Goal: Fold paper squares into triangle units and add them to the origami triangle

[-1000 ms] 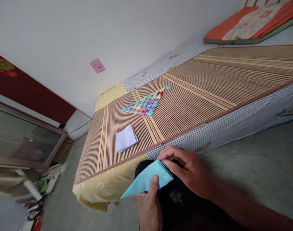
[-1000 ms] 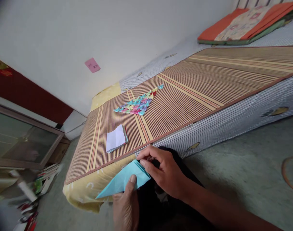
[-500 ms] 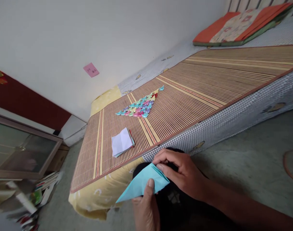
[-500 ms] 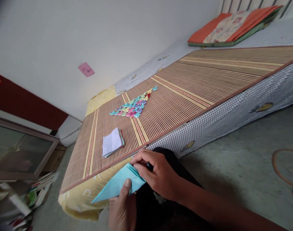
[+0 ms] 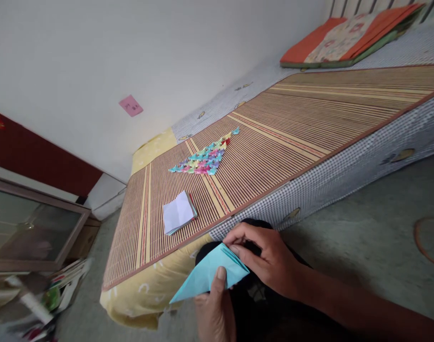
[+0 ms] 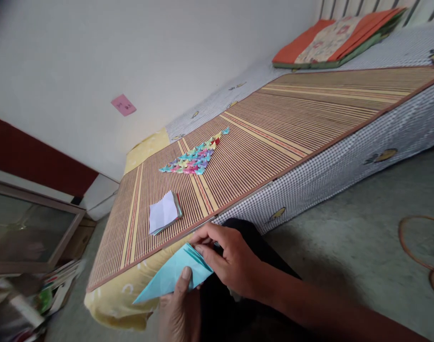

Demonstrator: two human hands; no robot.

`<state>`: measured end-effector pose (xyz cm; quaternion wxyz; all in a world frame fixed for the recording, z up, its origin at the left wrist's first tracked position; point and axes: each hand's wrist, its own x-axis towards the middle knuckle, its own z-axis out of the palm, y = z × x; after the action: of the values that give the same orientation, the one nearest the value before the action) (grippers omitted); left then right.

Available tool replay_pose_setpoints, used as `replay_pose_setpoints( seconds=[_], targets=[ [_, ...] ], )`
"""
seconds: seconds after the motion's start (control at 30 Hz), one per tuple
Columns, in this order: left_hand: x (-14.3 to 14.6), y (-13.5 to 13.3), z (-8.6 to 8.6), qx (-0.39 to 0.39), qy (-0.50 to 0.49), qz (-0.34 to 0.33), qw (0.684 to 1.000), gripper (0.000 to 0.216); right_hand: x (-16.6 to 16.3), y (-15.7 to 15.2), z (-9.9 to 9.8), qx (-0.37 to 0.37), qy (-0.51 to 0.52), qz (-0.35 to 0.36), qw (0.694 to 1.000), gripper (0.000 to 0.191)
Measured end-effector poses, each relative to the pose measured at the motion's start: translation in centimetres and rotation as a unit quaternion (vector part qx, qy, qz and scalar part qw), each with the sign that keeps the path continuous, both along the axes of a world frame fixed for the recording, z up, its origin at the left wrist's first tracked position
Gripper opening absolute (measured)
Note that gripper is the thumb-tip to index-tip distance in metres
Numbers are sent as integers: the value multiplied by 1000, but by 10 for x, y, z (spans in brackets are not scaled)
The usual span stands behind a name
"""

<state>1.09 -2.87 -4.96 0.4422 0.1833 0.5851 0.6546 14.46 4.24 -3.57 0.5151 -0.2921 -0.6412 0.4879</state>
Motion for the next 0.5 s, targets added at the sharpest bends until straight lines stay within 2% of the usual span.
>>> replay_pose_setpoints(
  seconds=[0.17,0.23,0.37,0.5],
  targets=[
    [-2,-1,-4,0,-8,5,1000,39,1,0,5,-20,22,3,1000,10],
    [-3,-2,-6,3,-14,2,1000,39,1,0,6,-49,34,19,998,9],
    [-2,-2,-7,8,-22,-17,1000,56,-1,2,4,-150,76,75,983,13],
    [2,-1,-2,13,-35,-9,999,71,-1,7,2,-197,107,108,968,21]
  ],
)
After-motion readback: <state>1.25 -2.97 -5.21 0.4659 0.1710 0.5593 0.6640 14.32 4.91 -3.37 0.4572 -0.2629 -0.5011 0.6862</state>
